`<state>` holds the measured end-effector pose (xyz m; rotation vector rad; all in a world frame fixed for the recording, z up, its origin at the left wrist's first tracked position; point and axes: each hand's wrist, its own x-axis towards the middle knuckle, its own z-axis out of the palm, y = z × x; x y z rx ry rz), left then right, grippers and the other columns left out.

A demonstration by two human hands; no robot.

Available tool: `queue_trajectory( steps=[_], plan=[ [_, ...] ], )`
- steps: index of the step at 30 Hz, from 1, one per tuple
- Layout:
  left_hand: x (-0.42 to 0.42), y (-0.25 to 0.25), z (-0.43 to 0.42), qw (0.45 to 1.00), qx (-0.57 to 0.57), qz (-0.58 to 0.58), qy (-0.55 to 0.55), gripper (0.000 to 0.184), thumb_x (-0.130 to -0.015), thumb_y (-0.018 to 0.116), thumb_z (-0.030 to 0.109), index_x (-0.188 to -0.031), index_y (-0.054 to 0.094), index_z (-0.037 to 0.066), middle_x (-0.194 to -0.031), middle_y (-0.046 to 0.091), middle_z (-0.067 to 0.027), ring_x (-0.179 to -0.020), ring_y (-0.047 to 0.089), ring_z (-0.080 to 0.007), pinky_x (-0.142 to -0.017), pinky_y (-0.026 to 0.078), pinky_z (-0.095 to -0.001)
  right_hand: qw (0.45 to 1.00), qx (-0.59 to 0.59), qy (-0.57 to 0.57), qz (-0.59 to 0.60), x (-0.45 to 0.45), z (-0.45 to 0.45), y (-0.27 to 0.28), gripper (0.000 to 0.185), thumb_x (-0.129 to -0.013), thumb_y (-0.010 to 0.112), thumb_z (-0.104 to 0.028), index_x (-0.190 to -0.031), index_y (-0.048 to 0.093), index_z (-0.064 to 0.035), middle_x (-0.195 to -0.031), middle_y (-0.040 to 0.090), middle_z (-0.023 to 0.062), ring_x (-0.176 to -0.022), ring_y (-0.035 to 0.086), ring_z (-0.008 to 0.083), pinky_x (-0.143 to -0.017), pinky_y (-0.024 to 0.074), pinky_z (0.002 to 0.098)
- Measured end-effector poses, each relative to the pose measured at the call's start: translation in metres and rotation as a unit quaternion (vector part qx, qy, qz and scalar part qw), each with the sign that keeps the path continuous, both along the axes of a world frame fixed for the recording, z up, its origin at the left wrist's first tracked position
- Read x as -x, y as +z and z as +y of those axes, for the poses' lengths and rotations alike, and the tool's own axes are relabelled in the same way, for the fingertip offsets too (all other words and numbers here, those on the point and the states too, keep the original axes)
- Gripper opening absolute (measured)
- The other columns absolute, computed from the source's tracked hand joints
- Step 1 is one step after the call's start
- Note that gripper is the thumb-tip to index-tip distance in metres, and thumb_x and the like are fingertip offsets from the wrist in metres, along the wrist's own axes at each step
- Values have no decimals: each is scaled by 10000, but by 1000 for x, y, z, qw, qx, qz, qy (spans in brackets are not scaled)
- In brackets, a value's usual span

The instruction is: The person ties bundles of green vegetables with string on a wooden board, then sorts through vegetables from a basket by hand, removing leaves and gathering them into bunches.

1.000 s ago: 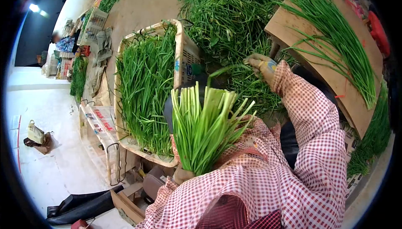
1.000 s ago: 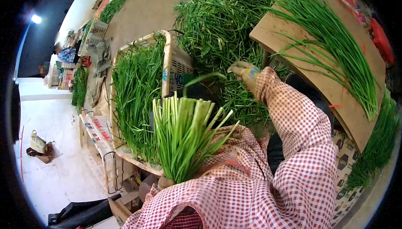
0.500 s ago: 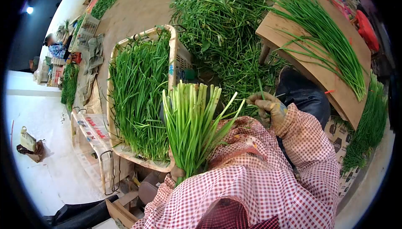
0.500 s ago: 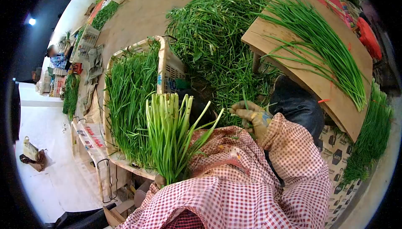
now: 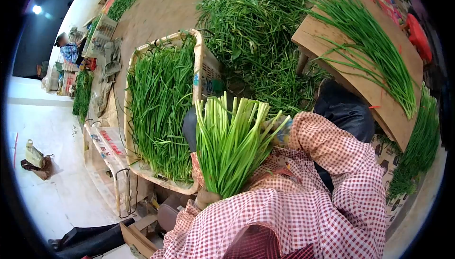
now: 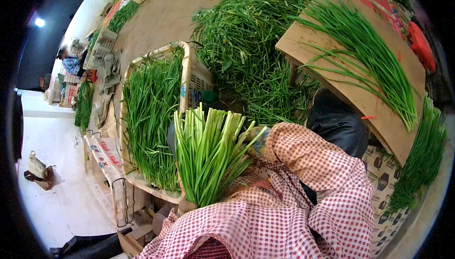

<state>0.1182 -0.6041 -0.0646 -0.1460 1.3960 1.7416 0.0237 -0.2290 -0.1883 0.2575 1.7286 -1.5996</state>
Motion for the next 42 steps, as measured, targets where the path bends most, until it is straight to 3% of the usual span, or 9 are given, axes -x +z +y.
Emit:
queue_trajectory(
  steps=[6, 15, 18, 20, 25, 27, 29, 31, 42],
  plan=[
    [-3, 2, -2, 1000, -18, -21, 15, 869, -676, 802, -15, -1406, 333, 39, -1288, 536, -140, -1132, 556, -255, -938, 488, -403, 847, 29, -528, 55, -2, 50, 72, 207, -929, 561, -246, -1004, 580, -54, -761, 557, 17, -473, 482, 103, -410, 419, 224],
    [-3, 5, 0, 996, -78, -45, 28, 836, -678, 793, -33, -1389, 360, 35, -1272, 549, -144, -1109, 570, -258, -920, 499, -408, 949, 80, -165, 255, -42, -12, 100, 450, -859, 652, -328, -1155, 549, -6, -984, 639, 102, -883, 606, 246, -809, 491, 340],
    [-2, 0, -9, 990, -28, 123, -59, 790, -655, 800, -50, -1344, 423, 34, -1219, 588, -148, -1048, 602, -259, -879, 517, -424, 686, 682, -212, 139, -39, -17, 51, 395, -885, 612, -265, -1187, 547, -19, -975, 658, 81, -881, 620, 236, -815, 495, 330],
    [-5, -13, -18, 950, 49, 284, -120, 775, -641, 811, -48, -1322, 452, 35, -1183, 611, -145, -1022, 612, -255, -863, 524, -424, 966, -57, -6, 251, -40, -1, 148, 340, -914, 566, -137, -1240, 536, -43, -1192, 595, 97, -1056, 579, 201, -897, 468, 305],
    [-4, -12, -15, 977, 160, 116, -75, 840, -595, 881, 172, -1288, 437, 10, -1169, 598, -134, -1042, 591, -240, -871, 511, -368, 628, 734, -213, 146, -10, 2, -20, 86, -872, 579, -95, -896, 630, -30, -943, 630, 91, -951, 583, 221, -836, 488, 331],
    [-5, -16, -19, 968, 163, 146, -120, 848, -614, 872, 172, -1310, 413, 15, -1191, 587, -134, -1057, 587, -247, -884, 511, -381, 905, -60, -326, 265, -5, 30, 115, 107, -817, 638, -89, -801, 601, 10, -750, 540, 79, -760, 531, 208, -679, 490, 307],
    [-3, -14, -13, 976, 144, 126, -101, 849, -614, 871, 172, -1311, 412, 15, -1193, 586, -134, -1057, 587, -248, -885, 511, -382, 820, 522, -133, 192, 15, 53, 60, 285, -842, 644, -232, -979, 590, 13, -915, 585, 133, -883, 575, 259, -755, 512, 306],
    [-4, -12, -6, 983, 132, 101, -83, 850, -615, 871, 172, -1312, 411, 15, -1195, 585, -134, -1058, 587, -248, -886, 511, -383, 924, -75, 18, 375, -4, 44, 150, 448, -881, 594, -361, -1175, 549, -26, -1088, 576, 183, -1035, 564, 330, -913, 483, 419],
    [-6, -13, 6, 992, 109, 56, -41, 853, -619, 868, 170, -1318, 404, 16, -1205, 579, -136, -1063, 586, -251, -891, 510, -389, 951, 25, -75, 297, 37, 25, 15, 221, -890, 581, -110, -1094, 628, -41, -957, 635, 87, -824, 603, 191, -707, 496, 335]
  ],
)
